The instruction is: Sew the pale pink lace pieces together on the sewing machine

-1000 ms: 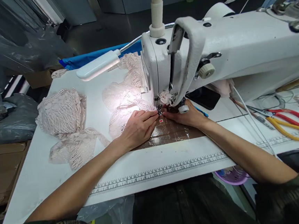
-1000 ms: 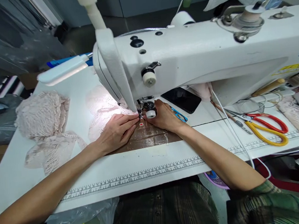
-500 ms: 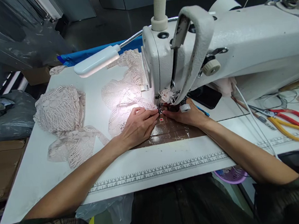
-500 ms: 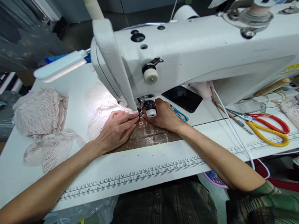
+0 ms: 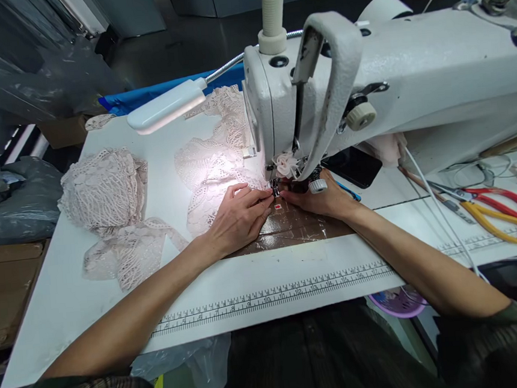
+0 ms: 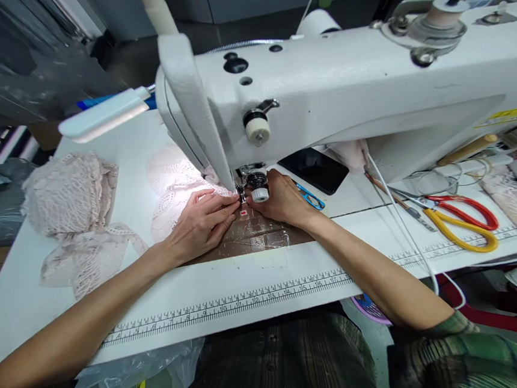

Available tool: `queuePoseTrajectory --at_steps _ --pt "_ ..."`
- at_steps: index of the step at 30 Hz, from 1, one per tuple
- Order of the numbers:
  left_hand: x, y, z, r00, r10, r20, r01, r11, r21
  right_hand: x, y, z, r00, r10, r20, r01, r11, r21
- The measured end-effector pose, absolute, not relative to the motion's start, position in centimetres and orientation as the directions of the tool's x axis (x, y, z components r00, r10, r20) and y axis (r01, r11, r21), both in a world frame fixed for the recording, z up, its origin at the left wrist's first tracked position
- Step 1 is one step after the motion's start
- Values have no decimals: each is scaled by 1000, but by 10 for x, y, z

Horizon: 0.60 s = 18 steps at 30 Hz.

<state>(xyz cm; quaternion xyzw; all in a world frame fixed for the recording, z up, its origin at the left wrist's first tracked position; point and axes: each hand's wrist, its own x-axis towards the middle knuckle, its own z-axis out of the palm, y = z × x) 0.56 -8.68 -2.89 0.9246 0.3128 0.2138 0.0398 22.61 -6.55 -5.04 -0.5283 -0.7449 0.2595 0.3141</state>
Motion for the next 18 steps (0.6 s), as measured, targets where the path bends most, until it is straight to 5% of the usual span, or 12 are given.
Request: queuePoseTrajectory --at_steps 18 --pt "6 -87 -29 707 608 361 582 -790 190 226 -67 -50 -283 925 253 673 379 -635"
